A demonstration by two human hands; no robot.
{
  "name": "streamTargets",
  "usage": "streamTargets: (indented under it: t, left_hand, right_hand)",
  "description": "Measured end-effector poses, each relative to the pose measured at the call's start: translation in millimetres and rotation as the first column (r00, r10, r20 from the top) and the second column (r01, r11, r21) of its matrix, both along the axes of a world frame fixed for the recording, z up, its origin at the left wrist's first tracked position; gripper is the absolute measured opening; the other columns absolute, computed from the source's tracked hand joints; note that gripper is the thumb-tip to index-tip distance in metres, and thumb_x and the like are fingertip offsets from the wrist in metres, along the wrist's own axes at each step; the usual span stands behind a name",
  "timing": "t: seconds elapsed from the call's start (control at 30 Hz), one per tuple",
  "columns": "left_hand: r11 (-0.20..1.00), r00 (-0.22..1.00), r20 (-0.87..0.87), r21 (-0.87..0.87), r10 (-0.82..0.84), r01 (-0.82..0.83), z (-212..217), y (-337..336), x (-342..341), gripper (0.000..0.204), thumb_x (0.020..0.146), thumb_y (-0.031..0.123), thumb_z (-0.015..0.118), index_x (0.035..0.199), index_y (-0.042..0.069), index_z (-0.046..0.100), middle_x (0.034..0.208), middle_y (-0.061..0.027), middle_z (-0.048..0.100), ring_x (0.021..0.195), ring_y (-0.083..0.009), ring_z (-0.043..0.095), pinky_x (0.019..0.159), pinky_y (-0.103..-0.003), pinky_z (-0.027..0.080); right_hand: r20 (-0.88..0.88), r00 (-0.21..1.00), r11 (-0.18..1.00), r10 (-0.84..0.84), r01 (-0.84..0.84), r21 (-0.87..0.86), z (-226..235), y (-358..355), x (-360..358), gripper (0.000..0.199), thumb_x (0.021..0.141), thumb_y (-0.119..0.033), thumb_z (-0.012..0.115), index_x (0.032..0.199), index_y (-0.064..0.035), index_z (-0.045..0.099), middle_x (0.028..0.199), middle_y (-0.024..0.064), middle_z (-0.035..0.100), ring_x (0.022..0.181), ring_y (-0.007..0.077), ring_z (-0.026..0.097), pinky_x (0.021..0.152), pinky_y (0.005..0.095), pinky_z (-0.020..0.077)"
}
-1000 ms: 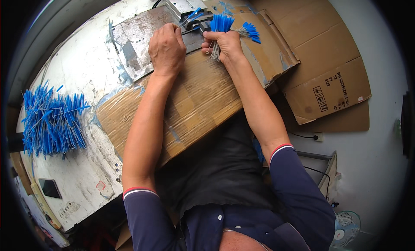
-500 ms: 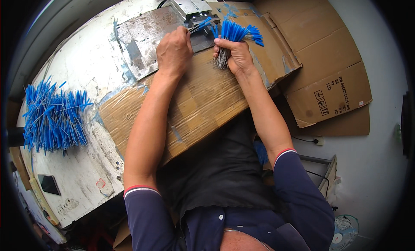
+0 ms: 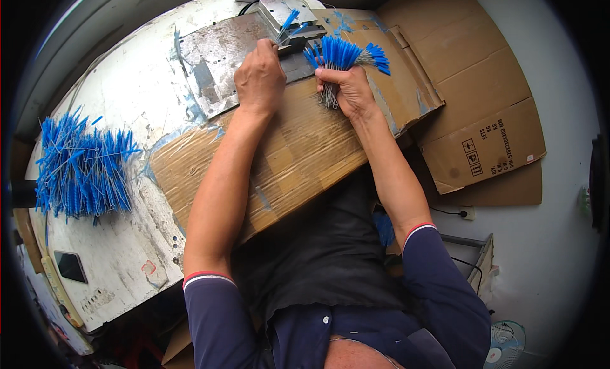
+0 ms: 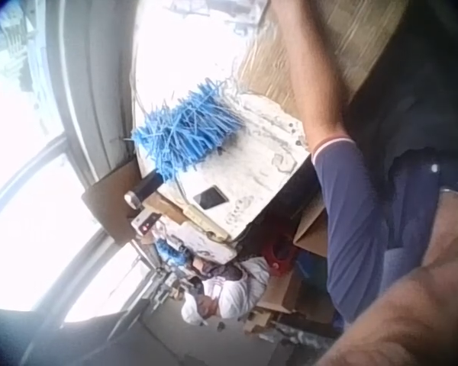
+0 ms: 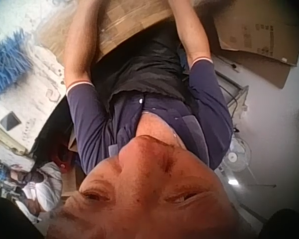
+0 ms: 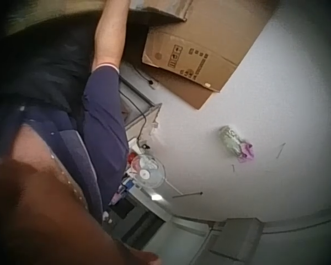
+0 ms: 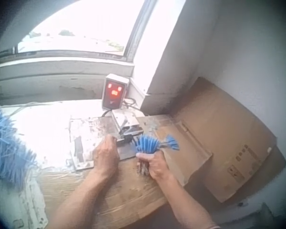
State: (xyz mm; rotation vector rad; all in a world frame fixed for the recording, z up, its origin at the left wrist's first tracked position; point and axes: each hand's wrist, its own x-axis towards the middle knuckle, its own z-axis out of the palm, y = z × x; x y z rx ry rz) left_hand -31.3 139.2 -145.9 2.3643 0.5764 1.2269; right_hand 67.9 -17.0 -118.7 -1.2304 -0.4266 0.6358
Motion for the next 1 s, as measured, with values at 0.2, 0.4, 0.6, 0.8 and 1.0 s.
streamTargets:
  t: [0.2, 0.4, 0.6, 0.8, 1.0]
  left_hand:
    - [0.894, 0.979, 0.119, -0.401, -0.168, 0.202, 4, -17, 5, 0.014, 0.101, 0.018, 0.057, 0.103, 0.006, 0.063, 0.085, -0.0085, 0.074, 0.073, -0.0261, 0.073, 0.066, -0.037, 0.055]
    - [0.816, 0.941, 0.241, -0.475, -0.239, 0.329, 1, -17, 6, 0.013, 0.096, 0.014, 0.066, 0.104, 0.004, 0.068, 0.084, -0.0083, 0.074, 0.070, -0.0154, 0.070, 0.065, -0.030, 0.055]
    - [0.718, 0.903, 0.332, -0.554, -0.273, 0.421, 2, -14, 7, 0.011, 0.093, 0.012, 0.068, 0.102, 0.004, 0.068, 0.085, -0.0095, 0.073, 0.072, -0.0166, 0.070, 0.065, -0.031, 0.055]
    - [0.615, 0.889, 0.340, -0.643, -0.306, 0.457, 8, -12, 3, 0.012, 0.095, 0.010, 0.067, 0.103, 0.002, 0.068, 0.085, -0.0062, 0.072, 0.067, -0.0094, 0.064, 0.064, -0.025, 0.052]
    - [0.715, 0.909, 0.318, -0.567, -0.268, 0.409, 7, -16, 4, 0.009, 0.096, 0.009, 0.064, 0.102, 0.002, 0.066, 0.084, -0.0058, 0.071, 0.065, -0.0097, 0.063, 0.061, -0.026, 0.052]
  right_hand:
    - [0.013, 0.999, 0.999, -0.042, 0.042, -0.006, 2, 7, -15, 0.030, 0.077, 0.009, 0.076, 0.104, 0.0006, 0.066, 0.091, 0.0087, 0.069, 0.071, 0.0163, 0.066, 0.059, 0.0288, 0.0550]
    - [0.060, 0.997, 0.995, -0.057, 0.061, -0.081, 9, 13, -23, 0.024, 0.076, 0.007, 0.078, 0.097, -0.0003, 0.068, 0.083, 0.0063, 0.068, 0.060, 0.0141, 0.065, 0.050, 0.0266, 0.0539]
    - [0.034, 0.998, 0.991, -0.047, 0.051, -0.127, 10, 13, -24, 0.018, 0.078, 0.004, 0.078, 0.091, -0.0013, 0.067, 0.073, 0.0046, 0.065, 0.049, 0.0129, 0.060, 0.043, 0.0268, 0.0501]
    - [0.037, 0.999, 0.993, -0.014, 0.018, -0.121, 13, 10, -27, 0.016, 0.080, 0.001, 0.078, 0.091, -0.0010, 0.067, 0.073, 0.0047, 0.065, 0.051, 0.0134, 0.061, 0.045, 0.0263, 0.0506]
    - [-0.131, 0.991, 0.999, 0.000, 0.005, 0.036, 8, 1, -25, 0.014, 0.080, 0.003, 0.075, 0.090, -0.0002, 0.066, 0.071, 0.0061, 0.065, 0.055, 0.0146, 0.062, 0.048, 0.0262, 0.0517]
